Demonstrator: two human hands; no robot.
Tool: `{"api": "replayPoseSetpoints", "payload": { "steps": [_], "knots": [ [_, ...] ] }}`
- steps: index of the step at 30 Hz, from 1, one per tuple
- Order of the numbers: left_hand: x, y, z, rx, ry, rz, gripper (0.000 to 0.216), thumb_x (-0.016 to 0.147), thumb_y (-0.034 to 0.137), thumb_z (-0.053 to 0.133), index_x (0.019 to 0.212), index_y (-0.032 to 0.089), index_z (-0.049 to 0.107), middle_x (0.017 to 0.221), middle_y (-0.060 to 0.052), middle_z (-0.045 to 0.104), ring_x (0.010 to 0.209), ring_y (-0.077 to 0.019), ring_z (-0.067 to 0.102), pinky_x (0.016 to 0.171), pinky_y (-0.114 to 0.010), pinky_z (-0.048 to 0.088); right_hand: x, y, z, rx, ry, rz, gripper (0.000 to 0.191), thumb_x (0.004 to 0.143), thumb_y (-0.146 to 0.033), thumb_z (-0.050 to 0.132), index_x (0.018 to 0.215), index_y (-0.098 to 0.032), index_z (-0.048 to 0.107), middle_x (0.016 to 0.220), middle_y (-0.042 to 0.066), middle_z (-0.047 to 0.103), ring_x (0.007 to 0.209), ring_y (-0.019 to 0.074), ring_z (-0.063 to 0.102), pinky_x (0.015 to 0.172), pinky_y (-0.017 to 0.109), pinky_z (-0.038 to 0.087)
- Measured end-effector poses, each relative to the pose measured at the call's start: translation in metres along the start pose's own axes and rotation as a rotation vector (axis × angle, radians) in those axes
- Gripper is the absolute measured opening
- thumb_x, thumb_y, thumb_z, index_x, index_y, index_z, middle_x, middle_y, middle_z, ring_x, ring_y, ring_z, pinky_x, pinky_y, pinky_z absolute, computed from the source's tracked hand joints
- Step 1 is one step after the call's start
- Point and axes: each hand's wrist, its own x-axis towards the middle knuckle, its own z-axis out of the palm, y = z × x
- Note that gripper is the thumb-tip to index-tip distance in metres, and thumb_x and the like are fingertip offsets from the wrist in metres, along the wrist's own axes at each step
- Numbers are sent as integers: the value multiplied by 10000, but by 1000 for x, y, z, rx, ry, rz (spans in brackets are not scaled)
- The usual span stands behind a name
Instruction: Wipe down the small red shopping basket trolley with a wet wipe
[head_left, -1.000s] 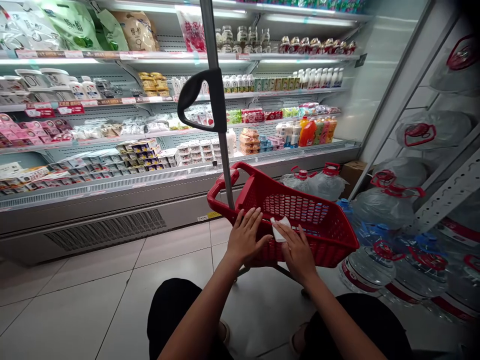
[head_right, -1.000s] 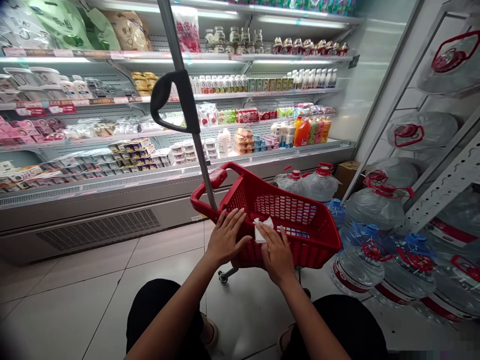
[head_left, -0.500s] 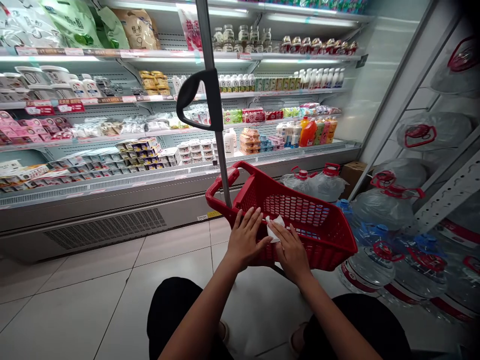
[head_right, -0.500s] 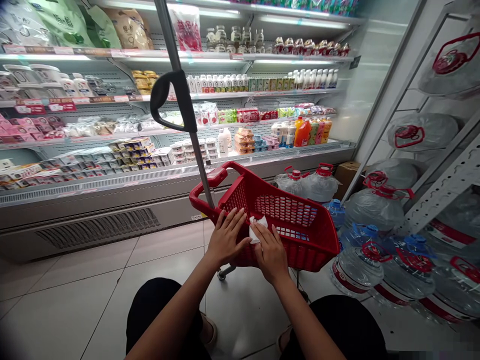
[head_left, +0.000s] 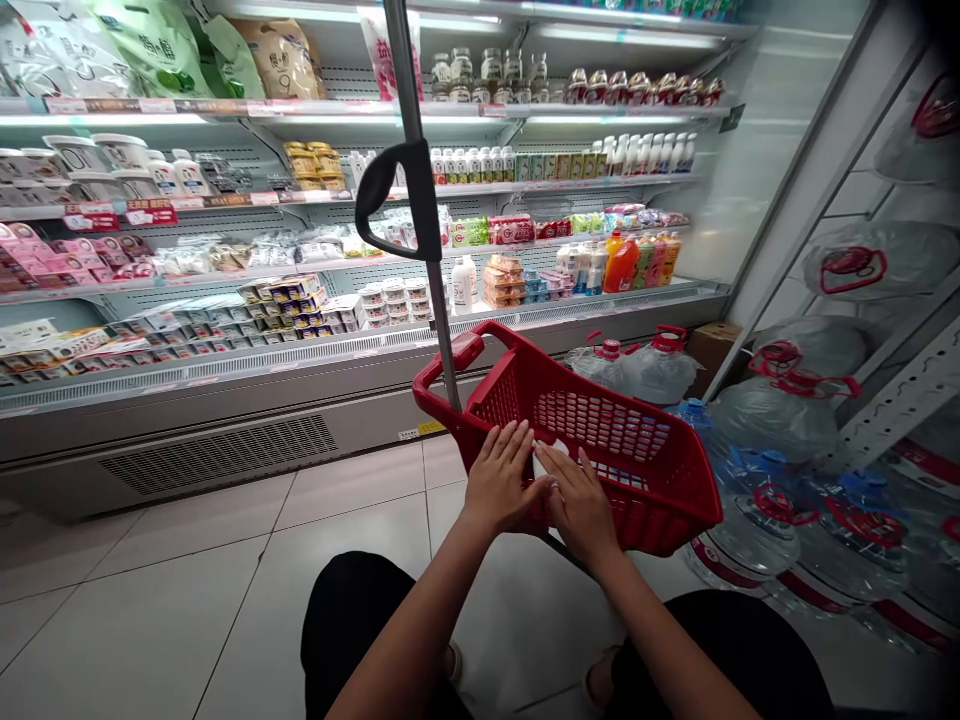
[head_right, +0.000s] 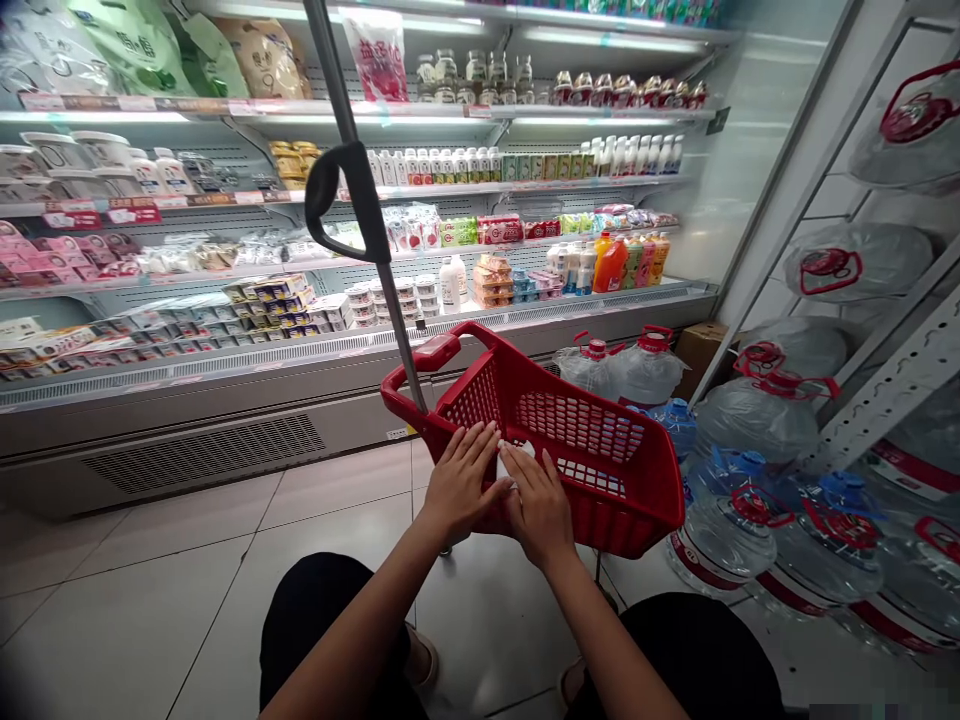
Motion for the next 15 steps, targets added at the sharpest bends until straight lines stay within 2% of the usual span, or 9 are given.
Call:
{"api": "replayPoseSetpoints", "payload": {
  "steps": [3, 8, 10, 12, 15],
  "knots": [
    [-1, -6, -1, 12, 9, 2, 689, 1068, 624, 346, 1606, 195, 380, 1682, -25, 351, 1572, -208, 286, 1321, -445, 195, -7, 1, -6, -29, -25, -25, 710, 986, -137, 341, 1666, -286, 202, 1611, 6, 476, 1466, 180, 462, 1301, 502, 196],
    [-6, -9, 1, 28, 30, -22, 706, 1068, 613, 361, 1627, 182, 335, 1678, -48, 361, 1564, -233, 304, 1322, -472, 178, -55, 28, -30, -121, -34, 13, 769, 953, -133, 341, 1673, -326, 153, 1606, -12, 481, 1435, 204, 503, 1299, 517, 187],
    [-7, -7, 2, 28, 28, -28, 723, 1060, 621, 375, 1632, 181, 324, 1680, -53, 357, 1559, -241, 314, 1323, -475, 171, -65, 30, -33, -140, -21, 23, 765, 959, -150, 343, 1676, -324, 138, 1606, -9, 482, 1435, 213, 504, 1301, 523, 172],
    [-6, -3, 3, 25, 27, -38, 737, 1051, 636, 385, 1631, 184, 330, 1681, -51, 356, 1550, -248, 329, 1324, -478, 164, -59, 23, -29, -149, -29, 30, 760, 968, -149, 340, 1679, -307, 124, 1619, -2, 463, 1458, 211, 476, 1304, 515, 163],
    [-3, 0, 6, 45, 21, -52, 685, 1065, 597, 380, 1624, 201, 354, 1681, -34, 355, 1525, -261, 369, 1321, -495, 171, -31, 2, -12, -144, -55, -1, 757, 974, -133, 345, 1682, -255, 108, 1649, 17, 415, 1505, 197, 409, 1304, 484, 179]
  ]
}}
